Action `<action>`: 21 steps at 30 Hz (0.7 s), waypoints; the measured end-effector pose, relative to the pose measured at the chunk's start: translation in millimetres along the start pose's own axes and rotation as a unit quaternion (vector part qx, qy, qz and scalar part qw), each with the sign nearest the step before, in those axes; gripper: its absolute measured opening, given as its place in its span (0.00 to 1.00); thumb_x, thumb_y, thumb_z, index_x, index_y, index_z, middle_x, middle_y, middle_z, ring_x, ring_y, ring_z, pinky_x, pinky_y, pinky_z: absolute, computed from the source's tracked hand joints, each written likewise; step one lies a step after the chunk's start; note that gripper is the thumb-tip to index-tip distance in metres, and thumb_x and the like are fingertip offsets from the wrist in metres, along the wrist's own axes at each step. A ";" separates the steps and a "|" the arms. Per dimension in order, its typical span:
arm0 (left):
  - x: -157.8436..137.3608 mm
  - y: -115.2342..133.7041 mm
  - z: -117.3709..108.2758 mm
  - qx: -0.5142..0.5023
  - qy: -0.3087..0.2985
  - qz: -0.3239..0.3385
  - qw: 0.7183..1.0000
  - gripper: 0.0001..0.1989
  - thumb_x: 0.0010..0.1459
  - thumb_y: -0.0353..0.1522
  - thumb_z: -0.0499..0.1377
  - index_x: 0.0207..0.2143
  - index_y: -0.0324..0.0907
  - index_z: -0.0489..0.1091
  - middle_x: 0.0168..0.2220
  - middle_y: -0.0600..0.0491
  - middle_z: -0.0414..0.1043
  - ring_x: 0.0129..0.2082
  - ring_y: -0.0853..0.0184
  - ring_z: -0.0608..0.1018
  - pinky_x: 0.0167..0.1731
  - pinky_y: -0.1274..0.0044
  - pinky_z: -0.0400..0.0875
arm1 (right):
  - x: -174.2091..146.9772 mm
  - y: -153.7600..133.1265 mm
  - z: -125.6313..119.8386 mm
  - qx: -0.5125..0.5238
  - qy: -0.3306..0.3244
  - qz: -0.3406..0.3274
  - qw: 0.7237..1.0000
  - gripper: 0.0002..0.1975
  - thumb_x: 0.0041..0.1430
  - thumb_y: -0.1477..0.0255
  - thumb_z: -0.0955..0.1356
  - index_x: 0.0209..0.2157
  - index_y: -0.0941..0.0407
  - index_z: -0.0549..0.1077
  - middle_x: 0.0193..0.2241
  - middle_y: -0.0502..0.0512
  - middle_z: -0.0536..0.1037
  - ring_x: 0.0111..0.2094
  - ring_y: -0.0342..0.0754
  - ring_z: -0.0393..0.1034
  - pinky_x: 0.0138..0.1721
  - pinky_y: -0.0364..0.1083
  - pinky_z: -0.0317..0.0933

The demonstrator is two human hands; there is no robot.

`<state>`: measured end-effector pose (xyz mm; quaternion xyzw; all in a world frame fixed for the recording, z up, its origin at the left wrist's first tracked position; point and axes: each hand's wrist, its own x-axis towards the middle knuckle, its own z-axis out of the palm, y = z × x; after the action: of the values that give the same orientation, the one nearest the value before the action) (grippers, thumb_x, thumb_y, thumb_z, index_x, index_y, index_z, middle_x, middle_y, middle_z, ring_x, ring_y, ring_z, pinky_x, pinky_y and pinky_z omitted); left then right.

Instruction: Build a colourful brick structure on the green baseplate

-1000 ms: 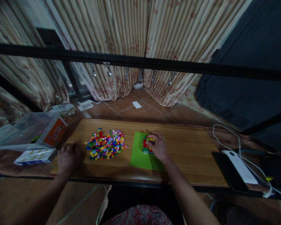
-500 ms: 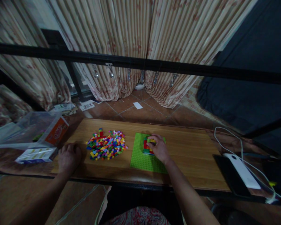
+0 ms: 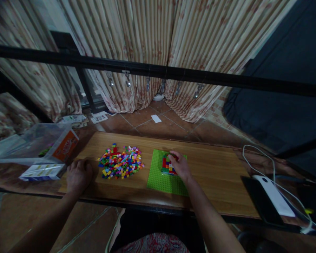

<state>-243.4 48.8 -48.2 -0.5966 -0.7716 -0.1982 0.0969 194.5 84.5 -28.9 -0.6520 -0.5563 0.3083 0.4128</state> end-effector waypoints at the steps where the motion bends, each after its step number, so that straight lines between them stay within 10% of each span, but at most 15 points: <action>1: -0.1 0.3 -0.3 -0.001 -0.001 -0.002 1.000 0.19 0.58 0.34 0.46 0.44 0.34 0.70 0.43 0.38 0.70 0.47 0.51 0.69 0.47 0.63 0.62 | 1.5 0.9 1.5 -0.003 0.003 0.006 1.000 0.21 0.50 0.56 0.68 0.42 0.53 0.77 0.42 0.58 0.79 0.41 0.53 0.74 0.46 0.55 0.65; 21: -1.5 -0.8 -1.8 -0.016 -0.007 -0.025 1.000 0.15 0.57 0.38 0.45 0.41 0.44 0.67 0.42 0.48 0.70 0.49 0.53 0.69 0.49 0.61 0.63 | 10.1 -2.6 6.8 -0.003 -0.036 0.054 0.998 0.11 0.46 0.64 0.69 0.30 0.54 0.77 0.27 0.52 0.80 0.29 0.48 0.73 0.34 0.47 0.66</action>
<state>-244.0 46.6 -47.4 -0.5803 -0.7835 -0.2086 0.0772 189.4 95.8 -29.2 -0.6711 -0.5353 0.3517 0.3734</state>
